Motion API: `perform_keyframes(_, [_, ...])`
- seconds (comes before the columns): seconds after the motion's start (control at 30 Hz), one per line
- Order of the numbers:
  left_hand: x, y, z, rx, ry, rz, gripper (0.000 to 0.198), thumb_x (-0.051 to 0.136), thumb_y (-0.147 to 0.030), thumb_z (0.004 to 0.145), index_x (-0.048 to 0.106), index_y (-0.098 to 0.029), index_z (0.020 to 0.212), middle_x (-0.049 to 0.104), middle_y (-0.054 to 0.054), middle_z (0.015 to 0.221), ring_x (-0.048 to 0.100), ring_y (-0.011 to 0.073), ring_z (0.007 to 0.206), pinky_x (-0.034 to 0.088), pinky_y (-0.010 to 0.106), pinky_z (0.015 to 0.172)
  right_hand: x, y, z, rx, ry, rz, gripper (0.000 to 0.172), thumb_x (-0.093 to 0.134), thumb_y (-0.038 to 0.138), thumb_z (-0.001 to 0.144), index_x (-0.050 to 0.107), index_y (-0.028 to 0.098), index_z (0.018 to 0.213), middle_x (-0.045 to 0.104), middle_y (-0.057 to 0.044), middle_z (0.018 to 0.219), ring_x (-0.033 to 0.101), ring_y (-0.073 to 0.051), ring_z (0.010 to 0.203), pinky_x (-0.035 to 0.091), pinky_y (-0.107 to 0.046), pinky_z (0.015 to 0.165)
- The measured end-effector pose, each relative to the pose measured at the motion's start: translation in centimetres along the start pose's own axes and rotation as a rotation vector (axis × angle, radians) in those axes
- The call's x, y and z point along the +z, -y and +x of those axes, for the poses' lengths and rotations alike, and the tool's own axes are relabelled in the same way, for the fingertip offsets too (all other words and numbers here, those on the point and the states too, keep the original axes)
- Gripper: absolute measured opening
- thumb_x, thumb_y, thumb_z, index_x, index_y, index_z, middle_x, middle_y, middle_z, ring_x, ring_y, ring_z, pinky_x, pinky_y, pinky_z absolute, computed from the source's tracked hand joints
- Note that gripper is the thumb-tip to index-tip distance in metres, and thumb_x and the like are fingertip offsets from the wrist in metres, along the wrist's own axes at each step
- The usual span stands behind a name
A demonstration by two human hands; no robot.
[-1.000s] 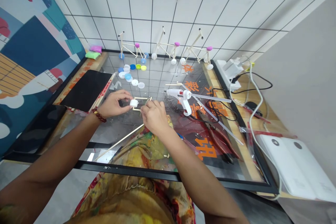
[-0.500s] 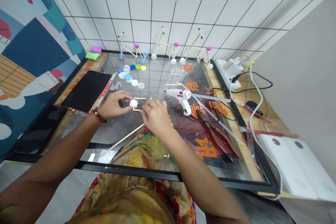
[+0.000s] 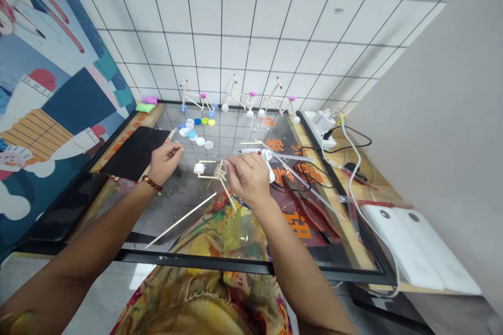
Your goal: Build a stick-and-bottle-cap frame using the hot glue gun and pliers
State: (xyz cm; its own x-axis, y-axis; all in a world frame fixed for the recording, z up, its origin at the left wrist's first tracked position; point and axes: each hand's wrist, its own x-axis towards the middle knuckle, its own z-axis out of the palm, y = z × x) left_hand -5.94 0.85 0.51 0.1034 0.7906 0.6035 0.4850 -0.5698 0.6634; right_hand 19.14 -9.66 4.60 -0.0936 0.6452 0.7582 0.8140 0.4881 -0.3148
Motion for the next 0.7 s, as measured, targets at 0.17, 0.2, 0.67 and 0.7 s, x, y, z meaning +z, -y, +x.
perform_keyframes(0.17, [-1.0, -0.4, 0.8, -0.008, -0.104, -0.047, 0.016, 0.068, -0.03, 0.078, 0.07, -0.016, 0.072, 0.067, 0.002, 0.069, 0.058, 0.0122, 0.061, 0.048, 0.025, 0.059, -0.8, 0.6, -1.2, 0.099, -0.068, 0.174, 0.015, 0.056, 0.028, 0.093, 0.069, 0.023, 0.087, 0.07, -0.003, 0.078, 0.062, -0.017, 0.072, 0.047, -0.032, 0.071])
perform_keyframes(0.2, [-1.1, -0.6, 0.8, 0.016, -0.068, -0.054, 0.016, 0.07, -0.031, 0.076, 0.07, -0.016, 0.072, 0.067, 0.002, 0.07, 0.058, 0.0126, 0.062, 0.049, 0.026, 0.06, -0.7, 0.5, -1.7, 0.106, -0.041, 0.167, 0.016, 0.056, 0.028, 0.093, 0.069, 0.023, 0.086, 0.07, -0.003, 0.076, 0.062, -0.018, 0.072, 0.047, -0.032, 0.069])
perform_keyframes(0.67, [-0.3, -1.2, -0.7, 0.278, 0.532, -0.06, 0.035, 0.066, -0.014, 0.071, 0.069, -0.017, 0.106, 0.063, 0.011, 0.112, 0.063, 0.0222, 0.105, 0.05, 0.038, 0.097, 3.5, 0.1, -1.3, 0.093, 0.519, -0.124, 0.016, 0.061, 0.022, 0.088, 0.074, 0.023, 0.098, 0.069, -0.006, 0.095, 0.058, -0.022, 0.091, 0.04, -0.034, 0.083])
perform_keyframes(0.7, [-0.2, -1.2, -0.7, 0.274, 0.537, -0.056, 0.036, 0.066, -0.014, 0.07, 0.069, -0.017, 0.107, 0.062, 0.01, 0.111, 0.063, 0.0217, 0.104, 0.051, 0.037, 0.096, 3.7, 0.3, -1.1, 0.078, 0.551, -0.133, 0.016, 0.063, 0.023, 0.087, 0.074, 0.023, 0.099, 0.068, -0.007, 0.096, 0.057, -0.022, 0.093, 0.04, -0.034, 0.083])
